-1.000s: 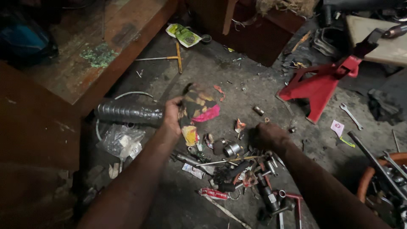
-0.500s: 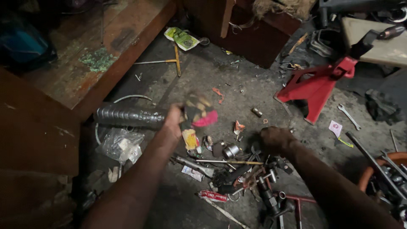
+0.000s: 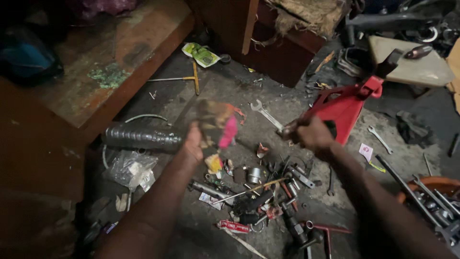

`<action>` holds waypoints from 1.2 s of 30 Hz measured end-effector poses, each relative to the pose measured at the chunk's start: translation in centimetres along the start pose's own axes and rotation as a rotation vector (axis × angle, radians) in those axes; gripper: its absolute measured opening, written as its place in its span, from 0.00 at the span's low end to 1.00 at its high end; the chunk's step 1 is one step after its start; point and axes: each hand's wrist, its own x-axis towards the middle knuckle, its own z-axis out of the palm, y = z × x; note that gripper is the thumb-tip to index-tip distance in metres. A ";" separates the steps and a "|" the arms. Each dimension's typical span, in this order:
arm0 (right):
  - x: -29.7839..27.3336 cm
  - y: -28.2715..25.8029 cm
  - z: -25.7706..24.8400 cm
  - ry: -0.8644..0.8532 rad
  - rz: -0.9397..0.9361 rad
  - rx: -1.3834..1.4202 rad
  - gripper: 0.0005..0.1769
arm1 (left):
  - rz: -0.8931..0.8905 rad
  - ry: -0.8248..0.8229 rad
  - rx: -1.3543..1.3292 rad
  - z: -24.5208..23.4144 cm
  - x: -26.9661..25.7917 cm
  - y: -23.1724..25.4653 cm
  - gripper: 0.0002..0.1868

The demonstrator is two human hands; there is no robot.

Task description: The person picks up and moves various metal parts, wrenches, and sockets from a cluttered floor, placing some into a basket and using a cloth to wipe others.

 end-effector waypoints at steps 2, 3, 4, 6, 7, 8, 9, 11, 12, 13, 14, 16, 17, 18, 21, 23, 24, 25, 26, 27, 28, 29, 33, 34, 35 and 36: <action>-0.5 0.8 2.5 -0.025 0.112 0.261 0.14 | -0.166 -0.127 0.161 0.8 -0.2 -1.6 0.25; -0.7 1.1 3.8 -0.013 0.149 0.378 0.13 | -0.194 -0.164 0.257 1.4 -0.4 -2.7 0.25; -0.9 1.2 5.2 -0.002 0.186 0.495 0.12 | -0.214 -0.189 0.352 2.1 -0.5 -3.8 0.26; -1.0 0.8 8.4 0.009 0.119 0.329 0.11 | -0.140 -0.162 0.529 3.7 -0.5 -6.4 0.20; -1.0 0.6 9.6 0.016 0.085 0.243 0.12 | -0.101 -0.150 0.614 4.7 -0.2 -7.5 0.17; -1.1 0.4 10.5 0.074 0.063 0.193 0.13 | -0.019 -0.066 0.619 5.6 0.2 -8.2 0.17; -1.4 0.4 11.5 0.131 0.044 0.144 0.14 | 0.061 0.020 0.623 6.3 0.4 -9.0 0.17; -1.4 0.3 11.8 0.164 0.051 0.121 0.14 | 0.166 0.174 0.670 7.7 0.8 -10.0 0.15; -1.2 0.2 11.6 0.140 0.078 0.147 0.14 | 0.190 0.243 0.714 8.3 1.1 -10.2 0.14; -0.9 0.1 11.6 0.114 0.104 0.175 0.15 | 0.214 0.316 0.760 8.6 1.2 -10.2 0.13; -0.6 0.0 11.5 0.114 0.119 0.191 0.15 | 0.223 0.300 0.641 8.8 1.4 -10.1 0.14; -0.1 0.0 11.6 0.112 0.156 0.221 0.16 | 0.235 0.267 0.399 8.7 1.3 -9.9 0.16; -0.1 0.2 11.8 0.079 0.037 -0.058 0.14 | 0.233 0.315 0.344 8.6 1.3 -9.7 0.12; -0.1 0.2 12.3 0.044 -0.083 -0.337 0.11 | 0.230 0.362 0.288 8.4 1.2 -9.1 0.08; -0.8 -0.2 14.0 -0.042 0.042 0.174 0.11 | 0.276 0.468 0.282 7.8 0.7 -7.2 0.10; -1.7 -0.8 14.7 -0.083 0.159 0.523 0.10 | 0.297 0.502 0.273 7.7 -0.1 -6.4 0.11; -2.2 -1.2 14.6 -0.098 0.147 0.476 0.08 | 0.299 0.504 0.239 7.9 -0.6 -6.1 0.10; -2.7 -1.7 14.6 -0.115 0.135 0.428 0.07 | 0.299 0.508 0.204 8.0 -1.2 -5.9 0.09; -3.1 -2.2 14.5 -0.114 0.134 0.397 0.06 | 0.285 0.526 0.241 8.2 -1.8 -5.8 0.10; -3.4 -2.8 14.2 -0.110 0.130 0.364 0.06 | 0.272 0.540 0.276 8.4 -2.2 -5.6 0.11; -3.7 -3.4 14.1 -0.105 0.126 0.331 0.05 | 0.260 0.554 0.312 8.6 -2.5 -5.5 0.12; -4.0 -3.9 14.0 -0.096 0.120 0.330 0.05 | 0.270 0.609 0.274 8.6 -2.5 -5.3 0.12; -4.3 -4.6 14.5 -0.056 0.094 0.232 0.05 | 0.302 0.833 0.121 6.7 -0.5 -5.6 0.14; -4.1 -4.5 14.7 -0.044 0.089 0.186 0.05 | 0.309 0.888 0.085 5.8 0.5 -6.0 0.14; -3.9 -4.4 14.9 -0.063 0.097 0.267 0.06 | 0.354 0.830 0.131 4.8 1.7 -6.1 0.14; -3.7 -4.3 14.9 -0.082 0.106 0.348 0.07 | 0.398 0.771 0.178 3.9 2.9 -6.2 0.14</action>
